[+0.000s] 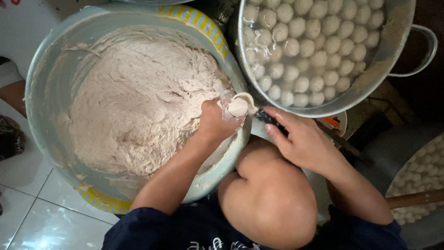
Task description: The person sits on the floor and repeatedly pinches portions from a large basin of dough, rolls each portion into a ball by hand, and uses a hand scoop to place the balls into water-filled trays alongside the basin. The trays gradually fill with rows of dough balls as the cycle repeats.
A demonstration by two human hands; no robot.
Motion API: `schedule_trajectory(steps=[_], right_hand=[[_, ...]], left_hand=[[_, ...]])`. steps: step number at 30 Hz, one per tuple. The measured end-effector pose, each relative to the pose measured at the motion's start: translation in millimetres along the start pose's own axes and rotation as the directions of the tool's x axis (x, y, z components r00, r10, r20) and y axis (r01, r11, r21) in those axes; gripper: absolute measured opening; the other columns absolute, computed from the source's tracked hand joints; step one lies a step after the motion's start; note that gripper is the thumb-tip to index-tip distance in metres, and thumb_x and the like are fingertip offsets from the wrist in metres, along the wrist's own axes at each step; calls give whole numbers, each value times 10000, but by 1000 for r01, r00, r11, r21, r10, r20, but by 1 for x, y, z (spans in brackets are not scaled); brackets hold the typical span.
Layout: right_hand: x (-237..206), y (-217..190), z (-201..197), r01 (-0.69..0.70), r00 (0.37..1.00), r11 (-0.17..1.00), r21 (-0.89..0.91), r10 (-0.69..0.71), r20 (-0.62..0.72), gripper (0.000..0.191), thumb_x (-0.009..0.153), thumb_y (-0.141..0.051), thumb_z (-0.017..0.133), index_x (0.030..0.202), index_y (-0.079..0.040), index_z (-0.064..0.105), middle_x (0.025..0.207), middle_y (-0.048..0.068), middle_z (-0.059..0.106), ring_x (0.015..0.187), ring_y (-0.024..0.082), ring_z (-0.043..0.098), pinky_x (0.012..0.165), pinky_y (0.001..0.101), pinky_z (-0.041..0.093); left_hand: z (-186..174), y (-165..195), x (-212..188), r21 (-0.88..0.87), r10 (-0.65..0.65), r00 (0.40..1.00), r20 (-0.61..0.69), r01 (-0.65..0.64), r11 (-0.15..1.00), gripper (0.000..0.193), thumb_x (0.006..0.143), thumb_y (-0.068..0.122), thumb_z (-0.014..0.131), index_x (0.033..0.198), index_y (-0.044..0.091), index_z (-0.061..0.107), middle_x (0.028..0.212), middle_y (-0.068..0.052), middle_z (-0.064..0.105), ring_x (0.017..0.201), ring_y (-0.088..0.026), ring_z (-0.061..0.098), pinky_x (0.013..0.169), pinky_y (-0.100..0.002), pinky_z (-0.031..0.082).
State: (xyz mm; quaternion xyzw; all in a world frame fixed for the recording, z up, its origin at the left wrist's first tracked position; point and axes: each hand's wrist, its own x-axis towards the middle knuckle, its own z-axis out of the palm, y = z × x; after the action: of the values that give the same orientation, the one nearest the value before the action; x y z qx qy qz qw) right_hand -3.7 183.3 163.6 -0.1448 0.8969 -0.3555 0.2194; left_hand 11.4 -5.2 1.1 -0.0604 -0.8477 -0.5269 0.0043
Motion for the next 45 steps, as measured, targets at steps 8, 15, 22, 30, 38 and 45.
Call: schedule_trajectory(steps=[8,15,22,30,38,45], right_hand=[[1,-3,-6,-30,984,999,-31,35,173,400,913,-209,682,1301,-114,682,1034,145,740,858,307,714,740,387,552],[15,26,-34,-170,966,879,-445,60,-250,395,966,-175,702,1350,-82,676,1091,196,703,944,407,666,776,457,521],[3,29,-17,-387,886,922,-5,370,-280,347,1000,-188,663,1311,-40,620,956,142,731,759,226,712,690,369,550],[-3,8,2,-128,992,990,65,129,-7,443,961,-149,658,1383,-32,599,1213,188,720,1057,273,727,876,356,553],[1,6,4,-114,982,977,178,83,172,451,965,-139,628,1406,-52,590,1228,168,737,1089,312,715,906,373,548],[6,25,-22,-261,965,965,-10,261,0,517,965,-149,667,1469,-81,576,1121,204,717,925,324,709,798,374,555]], left_hand=[[-28,-20,45,347,-125,951,284,20,938,486,868,595,730,919,112,763,721,-203,683,706,-414,657,698,-532,505],[-13,-50,24,471,-35,961,274,-102,876,479,895,528,649,833,61,732,752,-233,669,765,-450,635,738,-549,482],[-4,-20,12,117,-56,997,46,50,992,316,959,360,695,824,74,700,791,-194,711,756,-437,658,710,-510,527],[-5,1,9,-66,23,1000,-9,-24,998,265,806,297,808,890,94,660,765,-95,717,691,-338,710,635,-424,547],[1,6,8,66,-65,998,16,64,996,276,695,233,802,901,76,707,791,-174,707,749,-401,688,682,-481,539],[-4,-4,20,447,-261,965,13,228,865,465,857,434,783,668,25,667,619,-218,654,628,-431,628,678,-528,498]])
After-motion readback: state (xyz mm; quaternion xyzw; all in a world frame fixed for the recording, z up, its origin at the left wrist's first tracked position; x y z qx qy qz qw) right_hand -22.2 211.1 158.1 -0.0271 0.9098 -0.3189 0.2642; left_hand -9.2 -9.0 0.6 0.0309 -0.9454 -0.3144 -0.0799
